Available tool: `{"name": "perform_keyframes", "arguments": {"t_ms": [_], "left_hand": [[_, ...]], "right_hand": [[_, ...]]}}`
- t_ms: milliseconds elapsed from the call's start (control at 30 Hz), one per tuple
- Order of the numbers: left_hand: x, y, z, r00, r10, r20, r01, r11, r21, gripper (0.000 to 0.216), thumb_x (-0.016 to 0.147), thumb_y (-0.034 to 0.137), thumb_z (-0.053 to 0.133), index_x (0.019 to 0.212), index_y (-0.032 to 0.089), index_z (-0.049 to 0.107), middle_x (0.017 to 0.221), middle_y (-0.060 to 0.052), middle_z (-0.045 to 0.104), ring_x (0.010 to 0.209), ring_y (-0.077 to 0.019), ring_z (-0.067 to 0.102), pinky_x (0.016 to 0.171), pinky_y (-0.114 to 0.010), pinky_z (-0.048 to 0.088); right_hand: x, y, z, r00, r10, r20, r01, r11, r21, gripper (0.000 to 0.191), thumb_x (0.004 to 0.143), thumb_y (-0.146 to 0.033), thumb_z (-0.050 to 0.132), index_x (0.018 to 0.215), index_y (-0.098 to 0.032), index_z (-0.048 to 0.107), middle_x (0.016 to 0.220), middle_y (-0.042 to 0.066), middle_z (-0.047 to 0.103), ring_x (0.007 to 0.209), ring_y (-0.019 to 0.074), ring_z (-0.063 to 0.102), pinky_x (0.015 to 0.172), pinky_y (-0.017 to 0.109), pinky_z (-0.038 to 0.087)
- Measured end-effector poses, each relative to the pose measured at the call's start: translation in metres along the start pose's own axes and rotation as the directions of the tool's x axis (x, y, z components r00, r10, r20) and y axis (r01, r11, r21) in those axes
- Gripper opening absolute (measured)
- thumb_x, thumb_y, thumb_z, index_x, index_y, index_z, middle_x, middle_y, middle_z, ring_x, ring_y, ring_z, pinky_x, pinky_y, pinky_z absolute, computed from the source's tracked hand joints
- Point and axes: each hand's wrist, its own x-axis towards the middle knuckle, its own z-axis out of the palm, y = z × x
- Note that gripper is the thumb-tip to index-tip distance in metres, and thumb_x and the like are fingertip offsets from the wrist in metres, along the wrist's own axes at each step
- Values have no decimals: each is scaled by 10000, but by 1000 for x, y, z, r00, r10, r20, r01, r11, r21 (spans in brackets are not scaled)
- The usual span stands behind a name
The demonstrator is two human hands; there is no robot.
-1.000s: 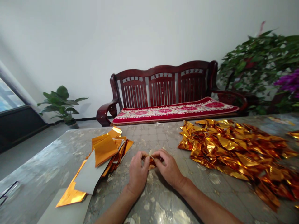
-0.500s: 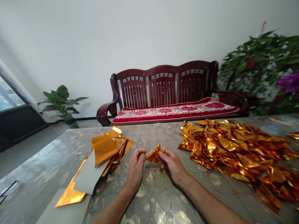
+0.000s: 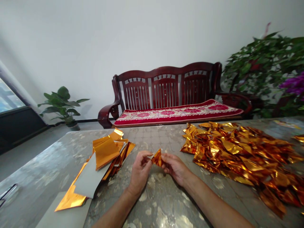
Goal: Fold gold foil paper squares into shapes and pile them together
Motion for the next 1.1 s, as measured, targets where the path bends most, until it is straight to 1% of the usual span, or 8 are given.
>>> {"name": "perform_keyframes", "arguments": {"t_ms": [100, 367, 500, 567, 667, 833, 933, 1100], "left_hand": [[0, 3, -1, 998, 58, 23, -58, 998, 15, 75, 842, 257, 636, 842, 194, 676, 974, -57, 623, 955, -186, 597, 811, -279, 492], [-5, 10, 0, 995, 91, 39, -95, 992, 86, 57, 842, 238, 653, 810, 196, 674, 975, -49, 609, 878, -159, 590, 746, -250, 476], [-3, 6, 0, 995, 80, -52, -74, 990, 117, 83, 872, 237, 629, 797, 199, 633, 886, -17, 593, 867, -152, 577, 794, -257, 466], [-2, 2, 0, 996, 57, -62, -48, 990, 130, 87, 876, 236, 622, 797, 200, 624, 864, -7, 583, 827, -145, 569, 767, -251, 465], [-1, -1, -1, 999, 46, -25, -42, 989, 139, 79, 882, 221, 604, 810, 202, 630, 868, -4, 579, 827, -147, 565, 769, -253, 464], [-2, 1, -1, 994, 93, 51, -99, 986, 132, 108, 908, 219, 572, 817, 202, 628, 926, -21, 577, 908, -159, 566, 845, -276, 453], [-2, 3, -2, 992, 107, 71, -115, 986, 121, 109, 915, 222, 562, 836, 201, 633, 973, -36, 569, 952, -166, 566, 868, -286, 455], [-2, 1, -2, 994, 93, 56, -100, 987, 126, 103, 902, 224, 575, 839, 201, 653, 999, -42, 568, 965, -165, 567, 826, -266, 470]], "right_hand": [[1, 0, 0, 1000, 9, 16, -9, 1000, -16, 263, 677, -379, 772, 797, -152, 720, 643, -8, 635, 479, 58, 497, 407, 138, 395], [3, 2, 1, 999, 34, -35, -35, 999, -32, 277, 670, -367, 780, 794, -142, 676, 598, -14, 598, 468, 62, 482, 404, 143, 362], [2, 10, 5, 963, -153, -221, 130, 985, -117, 261, 755, -425, 689, 815, -182, 616, 637, -15, 597, 495, 96, 506, 431, 188, 392], [-1, 13, 9, 885, -378, -271, 283, 901, -330, 235, 798, -425, 635, 811, -191, 615, 652, -13, 594, 551, 124, 536, 491, 225, 438], [-8, 12, 14, 742, -662, -108, 470, 628, -620, 172, 853, -345, 589, 880, -194, 667, 808, 27, 657, 742, 166, 605, 674, 277, 500], [-16, 2, 18, 595, -748, 296, 643, 221, -734, 245, 950, -224, 504, 1119, -253, 678, 1123, 48, 680, 1051, 190, 593, 929, 346, 460], [-17, -3, 19, 581, -718, 382, 643, 118, -757, 189, 949, -236, 552, 1080, -258, 687, 1094, 35, 695, 1043, 196, 580, 931, 356, 440], [-17, -7, 18, 612, -708, 353, 590, 111, -800, 28, 883, -240, 658, 892, -236, 684, 892, 15, 697, 927, 204, 572, 860, 346, 423]]}}
